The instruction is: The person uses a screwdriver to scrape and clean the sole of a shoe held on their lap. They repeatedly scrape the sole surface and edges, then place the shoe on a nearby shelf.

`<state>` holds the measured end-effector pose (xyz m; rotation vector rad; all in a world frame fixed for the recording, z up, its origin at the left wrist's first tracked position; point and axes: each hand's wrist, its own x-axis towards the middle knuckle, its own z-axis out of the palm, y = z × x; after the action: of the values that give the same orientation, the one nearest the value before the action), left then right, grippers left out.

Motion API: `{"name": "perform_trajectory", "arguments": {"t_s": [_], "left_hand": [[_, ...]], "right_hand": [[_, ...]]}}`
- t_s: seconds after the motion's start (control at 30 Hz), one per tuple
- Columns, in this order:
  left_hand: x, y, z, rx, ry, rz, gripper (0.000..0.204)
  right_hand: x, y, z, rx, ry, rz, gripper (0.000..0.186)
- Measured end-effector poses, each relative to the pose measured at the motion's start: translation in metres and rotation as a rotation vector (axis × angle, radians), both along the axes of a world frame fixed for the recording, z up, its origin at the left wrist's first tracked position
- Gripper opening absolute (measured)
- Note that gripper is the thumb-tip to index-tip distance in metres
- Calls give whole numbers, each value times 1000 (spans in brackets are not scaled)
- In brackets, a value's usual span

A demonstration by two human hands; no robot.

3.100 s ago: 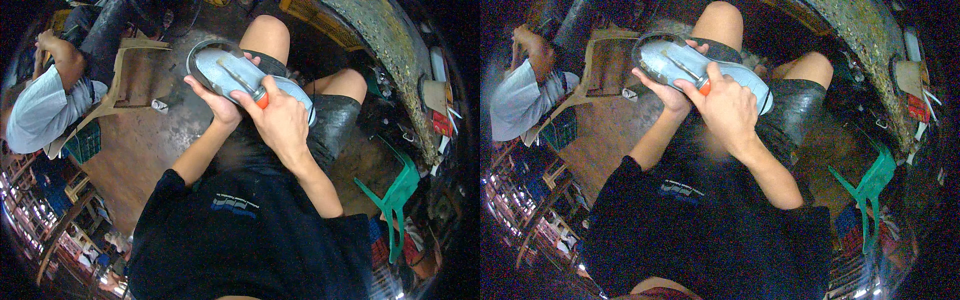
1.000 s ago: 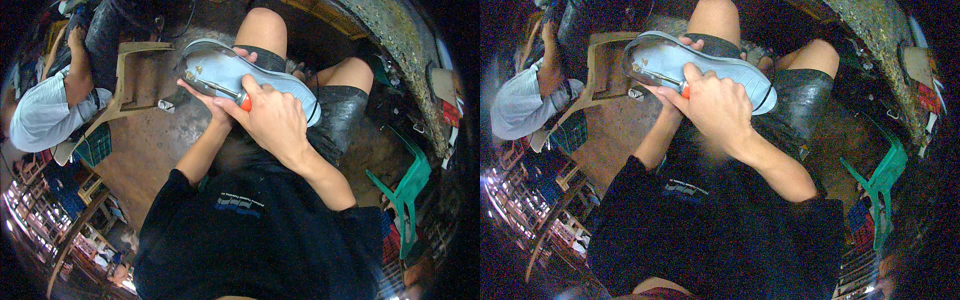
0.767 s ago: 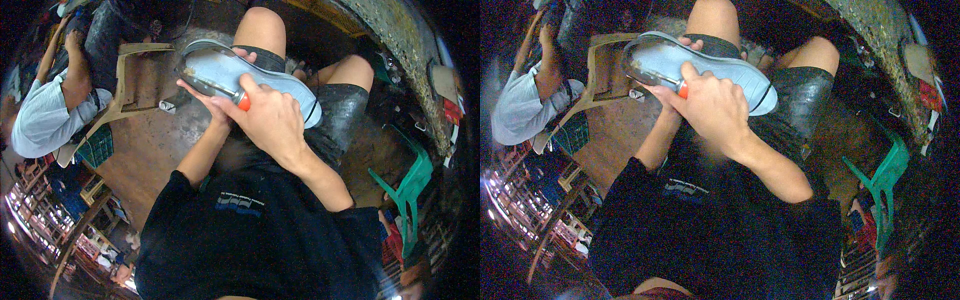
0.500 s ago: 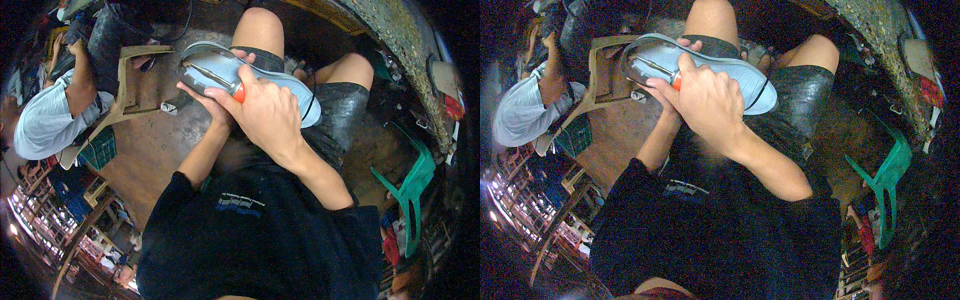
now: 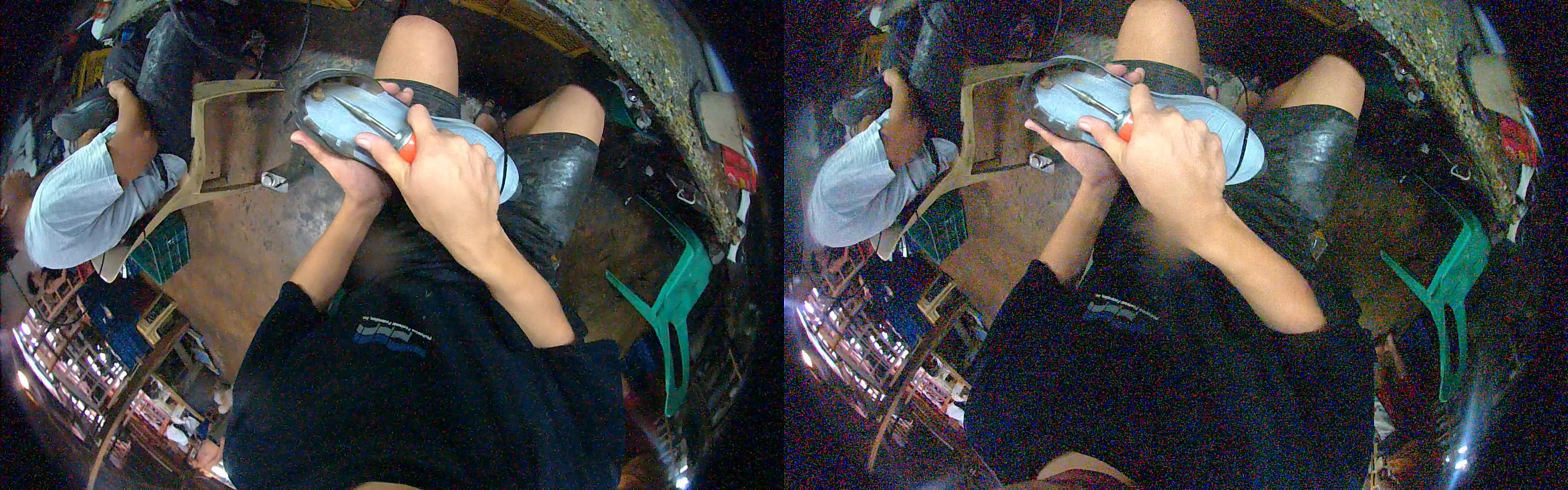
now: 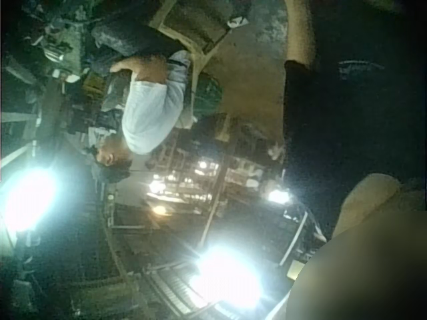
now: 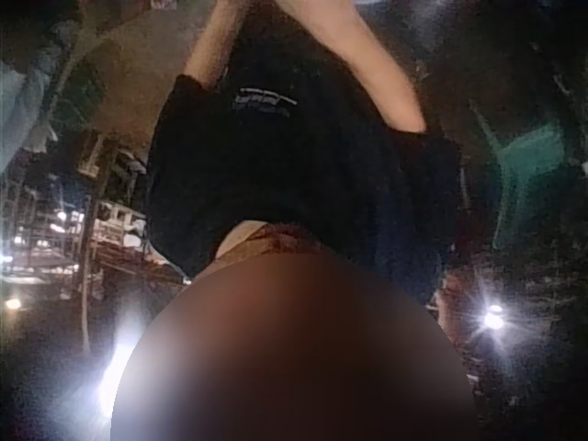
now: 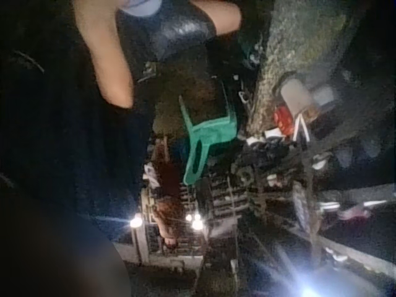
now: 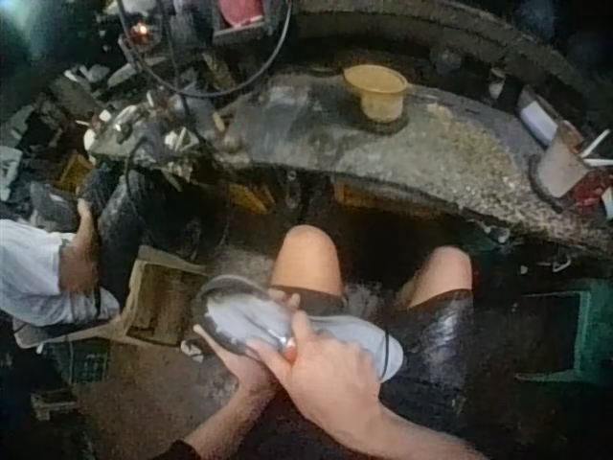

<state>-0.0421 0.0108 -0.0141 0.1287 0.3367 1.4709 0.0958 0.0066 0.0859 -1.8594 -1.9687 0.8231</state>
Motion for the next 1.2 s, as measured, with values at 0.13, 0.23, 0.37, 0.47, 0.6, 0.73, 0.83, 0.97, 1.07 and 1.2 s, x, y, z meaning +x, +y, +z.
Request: {"name": "perform_trajectory", "arguments": {"t_s": [0.13,0.23,0.37,0.47,0.6,0.73,0.83,0.97,1.07,1.2], "left_hand": [[5,-1,0,-109,209,56,135],[8,-3,-1,-98,235,56,134],[6,0,-2,-45,326,65,133],[3,0,-1,-39,412,39,135],[3,0,0,-70,211,42,132],[4,-1,4,-112,315,33,133],[6,-1,5,-131,382,34,135],[8,-1,4,-137,393,56,133],[7,0,4,-117,435,55,131],[8,1,5,-78,405,50,128]], "right_hand": [[9,-3,-2,-54,-26,-39,78],[7,-4,-2,-3,5,-68,72],[-7,-5,2,36,74,-32,70],[-8,-4,4,19,97,15,69],[1,-6,4,-41,35,28,69],[2,-8,4,-15,26,12,69],[5,-6,2,-12,10,13,68],[14,-8,-4,-24,-27,0,69],[18,-17,-6,-47,-20,41,72],[26,-18,-6,-53,-52,-3,71]]}}
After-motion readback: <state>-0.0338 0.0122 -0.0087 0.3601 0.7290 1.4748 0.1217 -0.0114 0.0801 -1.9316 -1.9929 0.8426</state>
